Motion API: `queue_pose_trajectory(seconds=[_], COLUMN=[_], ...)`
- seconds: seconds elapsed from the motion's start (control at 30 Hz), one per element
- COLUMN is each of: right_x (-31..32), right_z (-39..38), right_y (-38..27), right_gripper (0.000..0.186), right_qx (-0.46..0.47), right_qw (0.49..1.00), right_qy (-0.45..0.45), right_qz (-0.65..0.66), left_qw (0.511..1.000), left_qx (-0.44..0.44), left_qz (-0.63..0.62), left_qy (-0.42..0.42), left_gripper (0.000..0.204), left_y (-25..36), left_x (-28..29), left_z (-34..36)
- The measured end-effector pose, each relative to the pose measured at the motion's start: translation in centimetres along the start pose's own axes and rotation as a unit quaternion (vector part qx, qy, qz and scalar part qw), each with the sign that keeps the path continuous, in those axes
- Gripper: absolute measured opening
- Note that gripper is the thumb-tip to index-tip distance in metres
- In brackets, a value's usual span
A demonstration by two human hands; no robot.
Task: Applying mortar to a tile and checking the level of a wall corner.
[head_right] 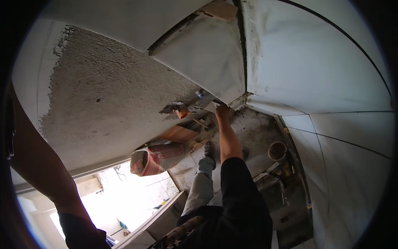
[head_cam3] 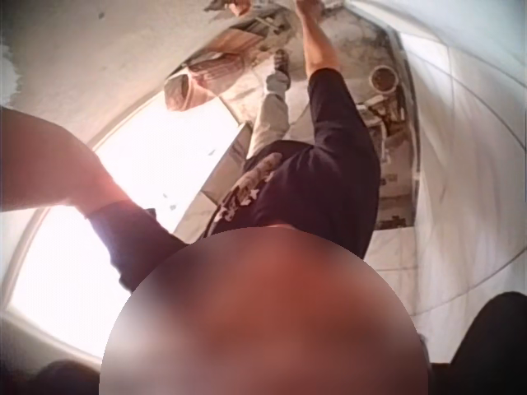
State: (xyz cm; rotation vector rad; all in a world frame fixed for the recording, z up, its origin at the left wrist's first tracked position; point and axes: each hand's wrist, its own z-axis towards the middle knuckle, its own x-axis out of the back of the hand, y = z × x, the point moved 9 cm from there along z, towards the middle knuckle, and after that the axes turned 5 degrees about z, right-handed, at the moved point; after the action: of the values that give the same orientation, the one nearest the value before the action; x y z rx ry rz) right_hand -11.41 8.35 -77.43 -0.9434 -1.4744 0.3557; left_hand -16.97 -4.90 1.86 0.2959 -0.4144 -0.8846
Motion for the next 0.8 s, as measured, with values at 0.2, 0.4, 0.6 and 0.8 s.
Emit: queue_pose_trajectory(seconds=[0.2, 0.4, 0.6, 0.8], right_x=[1.0, 2.9, 11.3, 31.7], right_z=[-0.5, -19.9, -33.9, -37.0], right_y=[-0.9, 5.9, 24.3, 45.1], right_gripper=[0.05, 0.048, 0.033, 0.021], right_qx=[0.121, 0.009, 0.188, -0.173], right_qw=[0.962, 0.948, 0.81, 0.97], right_qy=[-0.103, -0.316, -0.456, -0.156], right_qz=[-0.223, -0.029, -0.318, -0.072], left_qw=[0.992, 0.966, 0.987, 0.972], left_qx=[0.052, -0.018, -0.073, 0.037], left_qz=[-0.112, -0.253, -0.135, -0.219], left_qy=[0.004, 0.05, 0.054, 0.074], left_gripper=[0.052, 0.051, 0.047, 0.047], left_y=[2.2, 11.1, 16.4, 13.5], left_x=[-3.3, -4.9, -0.5, -2.1], left_z=[-1.7, 3.3, 4.6, 5.9])
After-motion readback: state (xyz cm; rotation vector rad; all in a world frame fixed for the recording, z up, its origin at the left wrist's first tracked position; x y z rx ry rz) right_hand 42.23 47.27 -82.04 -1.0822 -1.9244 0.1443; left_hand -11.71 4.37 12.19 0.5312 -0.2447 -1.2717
